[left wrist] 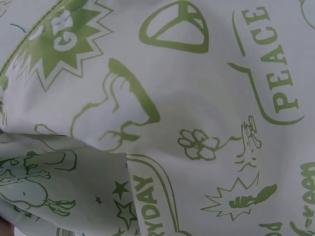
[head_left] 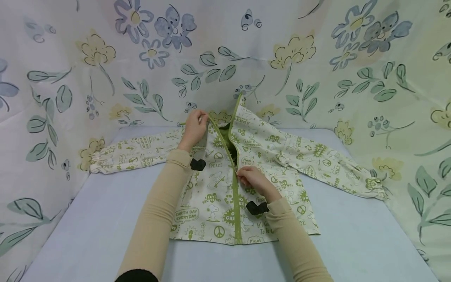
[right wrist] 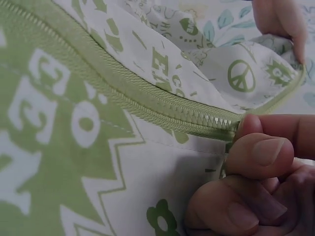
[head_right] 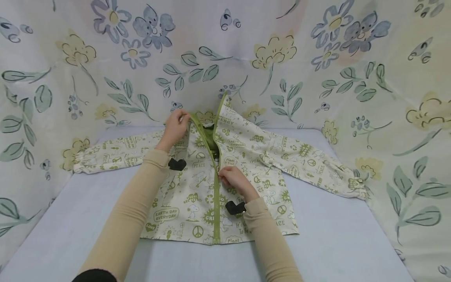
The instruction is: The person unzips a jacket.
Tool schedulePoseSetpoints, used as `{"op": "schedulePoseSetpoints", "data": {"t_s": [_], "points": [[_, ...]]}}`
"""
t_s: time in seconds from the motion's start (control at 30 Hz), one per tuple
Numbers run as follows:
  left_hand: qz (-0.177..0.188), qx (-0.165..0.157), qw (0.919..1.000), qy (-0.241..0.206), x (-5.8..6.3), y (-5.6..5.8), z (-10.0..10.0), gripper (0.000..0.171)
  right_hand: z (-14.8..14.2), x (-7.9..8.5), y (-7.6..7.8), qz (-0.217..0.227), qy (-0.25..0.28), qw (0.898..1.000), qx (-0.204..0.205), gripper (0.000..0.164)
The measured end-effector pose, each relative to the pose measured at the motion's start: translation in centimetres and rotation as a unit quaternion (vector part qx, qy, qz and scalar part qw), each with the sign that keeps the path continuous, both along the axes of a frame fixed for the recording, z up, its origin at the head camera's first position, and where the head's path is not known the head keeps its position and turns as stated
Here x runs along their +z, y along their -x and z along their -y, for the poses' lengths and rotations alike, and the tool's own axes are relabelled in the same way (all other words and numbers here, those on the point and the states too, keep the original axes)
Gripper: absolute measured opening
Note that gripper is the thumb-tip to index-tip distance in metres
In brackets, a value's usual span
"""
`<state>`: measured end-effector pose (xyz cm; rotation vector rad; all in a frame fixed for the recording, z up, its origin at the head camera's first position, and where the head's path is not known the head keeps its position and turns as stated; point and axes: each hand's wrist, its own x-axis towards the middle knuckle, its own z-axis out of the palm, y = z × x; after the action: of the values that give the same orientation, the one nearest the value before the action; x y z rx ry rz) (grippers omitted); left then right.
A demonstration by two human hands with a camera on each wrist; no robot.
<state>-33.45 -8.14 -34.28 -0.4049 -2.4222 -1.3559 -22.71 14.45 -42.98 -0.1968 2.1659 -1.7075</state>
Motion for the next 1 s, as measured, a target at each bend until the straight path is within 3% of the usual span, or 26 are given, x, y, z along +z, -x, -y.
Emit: {"op": "schedulePoseSetpoints", "data": {"t_s": [0.27,0.53,0.77,1.0], "points": [[0.000,0.012,0.9999,-0.002,0.1,0.0,0.2,0.018,0.0,2.3,-1.7,0.033,0.017,0.998,0.049,0.031],[0.011,0.011,0.9997,-0.016,0.3,-0.2,0.4,0.023,-0.6,0.1,-0.9,0.044,0.020,0.997,0.055,0.031],[0.000,0.020,0.9997,-0.014,0.5,-0.4,0.5,0.020,-0.7,-0.6,-1.3,0.049,0.021,0.997,0.060,0.029],[-0.008,0.034,0.9994,-0.003,0.4,0.0,0.3,0.021,-1.0,-1.0,-1.8,0.043,0.019,0.995,0.092,0.029]]}}
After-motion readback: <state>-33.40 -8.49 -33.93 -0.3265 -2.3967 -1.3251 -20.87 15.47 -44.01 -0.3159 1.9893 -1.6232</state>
